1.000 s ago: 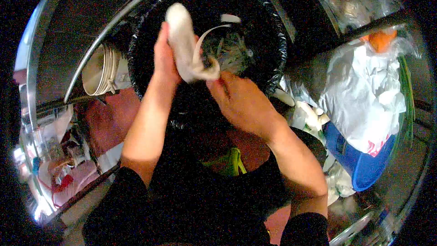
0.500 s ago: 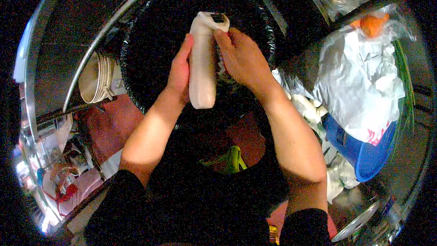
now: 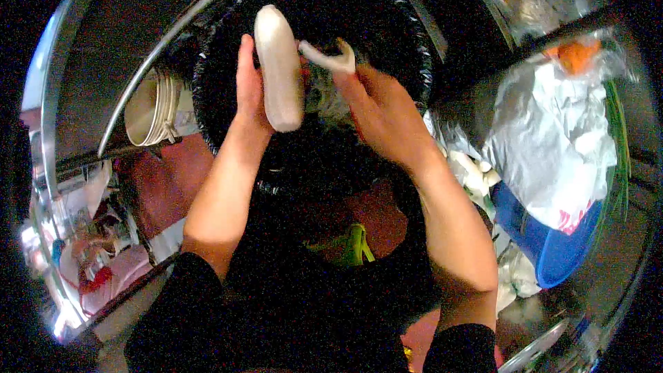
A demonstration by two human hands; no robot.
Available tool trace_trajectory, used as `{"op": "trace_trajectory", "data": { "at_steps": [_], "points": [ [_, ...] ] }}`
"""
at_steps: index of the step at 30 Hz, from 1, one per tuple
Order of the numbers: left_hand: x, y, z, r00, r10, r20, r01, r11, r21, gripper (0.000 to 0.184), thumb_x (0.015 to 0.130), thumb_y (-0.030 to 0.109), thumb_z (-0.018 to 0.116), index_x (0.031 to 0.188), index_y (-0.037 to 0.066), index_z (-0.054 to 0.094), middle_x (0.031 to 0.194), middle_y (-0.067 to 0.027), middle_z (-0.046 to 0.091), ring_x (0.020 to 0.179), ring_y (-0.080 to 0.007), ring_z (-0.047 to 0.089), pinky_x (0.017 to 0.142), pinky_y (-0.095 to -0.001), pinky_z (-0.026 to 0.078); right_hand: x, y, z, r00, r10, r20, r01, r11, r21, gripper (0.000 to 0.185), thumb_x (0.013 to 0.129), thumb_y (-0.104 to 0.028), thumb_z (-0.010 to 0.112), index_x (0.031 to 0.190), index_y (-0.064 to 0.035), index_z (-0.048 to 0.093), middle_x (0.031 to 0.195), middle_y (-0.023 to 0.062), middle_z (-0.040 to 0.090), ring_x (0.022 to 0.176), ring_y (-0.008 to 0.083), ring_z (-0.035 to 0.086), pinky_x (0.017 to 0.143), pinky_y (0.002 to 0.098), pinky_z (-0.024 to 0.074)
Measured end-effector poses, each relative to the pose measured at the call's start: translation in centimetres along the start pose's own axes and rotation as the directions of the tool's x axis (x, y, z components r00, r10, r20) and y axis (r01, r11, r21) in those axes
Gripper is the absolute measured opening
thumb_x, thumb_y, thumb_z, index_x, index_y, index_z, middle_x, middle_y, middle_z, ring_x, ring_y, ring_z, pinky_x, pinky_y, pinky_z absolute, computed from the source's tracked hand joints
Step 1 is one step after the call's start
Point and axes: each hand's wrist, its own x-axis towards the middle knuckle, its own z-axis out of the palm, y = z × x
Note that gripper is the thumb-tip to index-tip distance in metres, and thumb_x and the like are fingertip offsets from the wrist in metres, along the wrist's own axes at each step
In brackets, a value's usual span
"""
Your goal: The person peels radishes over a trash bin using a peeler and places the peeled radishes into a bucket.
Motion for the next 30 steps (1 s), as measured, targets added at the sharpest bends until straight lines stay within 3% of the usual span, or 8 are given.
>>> {"op": "trace_trajectory", "data": {
  "at_steps": [7,12,14,16,19,20,25,30],
  "points": [
    [-2.3,-3.4,2.8,0.976,-0.104,0.190,0.095,0.994,0.058,0.057,0.097,0.058,0.044,0.129,0.011,0.052,0.103,-0.0061,0.060,0.091,-0.0197,0.060,0.076,-0.0362,0.052,3.4,1.3,0.6,0.968,-0.162,-0.192,0.151,0.986,-0.073,0.046,0.099,-0.039,0.046,0.103,0.0051,0.061,0.080,0.0202,0.066,0.072,0.0300,0.064,0.069,0.0396,0.0488],
    [0.8,-0.6,-0.8,0.996,0.063,0.064,-0.060,0.997,-0.045,0.063,0.093,0.064,0.044,0.122,0.009,0.054,0.099,-0.0098,0.062,0.087,-0.0247,0.061,0.076,-0.0380,0.053,-1.5,0.7,2.8,0.989,-0.127,0.077,0.140,0.973,-0.181,0.043,0.100,-0.038,0.045,0.109,0.0017,0.060,0.093,0.0286,0.066,0.092,0.0471,0.063,0.082,0.0491,0.0497],
    [1.8,1.9,-2.6,0.995,0.048,-0.086,-0.059,0.989,-0.136,0.066,0.092,0.067,0.042,0.116,0.007,0.055,0.093,-0.0116,0.063,0.085,-0.0258,0.062,0.076,-0.0396,0.053,-3.4,0.2,2.6,0.899,-0.071,0.431,0.190,0.952,-0.239,0.042,0.098,-0.038,0.048,0.107,0.0010,0.060,0.093,0.0278,0.065,0.091,0.0465,0.062,0.079,0.0496,0.0497],
    [2.1,3.1,-3.1,0.995,0.023,-0.096,-0.058,0.924,-0.379,0.061,0.095,0.060,0.041,0.109,0.003,0.056,0.091,-0.0142,0.061,0.079,-0.0287,0.060,0.070,-0.0426,0.053,-3.9,-1.1,2.5,0.878,0.021,0.478,0.124,0.955,-0.269,0.042,0.098,-0.038,0.050,0.105,0.0014,0.061,0.091,0.0264,0.065,0.086,0.0410,0.065,0.078,0.0474,0.0502],
    [1.0,2.5,-2.5,0.983,0.011,0.182,0.027,0.978,-0.208,0.067,0.093,0.063,0.038,0.118,0.004,0.057,0.093,-0.0126,0.062,0.081,-0.0290,0.061,0.075,-0.0438,0.053,-2.1,-0.4,0.8,0.980,-0.007,0.199,0.002,1.000,0.021,0.039,0.099,-0.037,0.051,0.106,-0.0002,0.063,0.071,0.0057,0.060,0.066,0.0145,0.057,0.059,0.0328,0.0452],
    [0.2,1.8,-0.7,0.999,0.040,0.029,-0.037,0.993,-0.111,0.065,0.094,0.064,0.039,0.120,0.007,0.058,0.096,-0.0097,0.063,0.085,-0.0266,0.062,0.077,-0.0407,0.053,-1.5,-0.8,0.1,0.980,0.080,0.182,-0.097,0.992,0.084,0.038,0.100,-0.036,0.051,0.106,-0.0004,0.063,0.068,-0.0010,0.055,0.062,0.0108,0.053,0.054,0.0282,0.0400],
    [-1.7,-1.8,2.3,0.987,-0.002,0.160,-0.011,0.997,0.082,0.063,0.097,0.060,0.038,0.128,0.007,0.051,0.105,-0.0113,0.060,0.090,-0.0223,0.060,0.078,-0.0382,0.052,2.7,0.9,0.7,0.978,-0.111,-0.174,0.120,0.992,0.040,0.043,0.099,-0.039,0.050,0.106,0.0024,0.062,0.070,0.0106,0.062,0.062,0.0194,0.058,0.059,0.0367,0.0463],
    [-1.5,-2.5,2.0,0.990,-0.025,0.142,0.011,0.995,0.099,0.060,0.096,0.060,0.042,0.126,0.009,0.052,0.101,-0.0103,0.060,0.086,-0.0219,0.061,0.072,-0.0377,0.053,2.6,1.8,1.5,0.991,-0.104,-0.079,0.100,0.993,-0.058,0.045,0.100,-0.038,0.045,0.107,0.0033,0.061,0.088,0.0231,0.067,0.082,0.0364,0.065,0.073,0.0445,0.0495]
  ]
}}
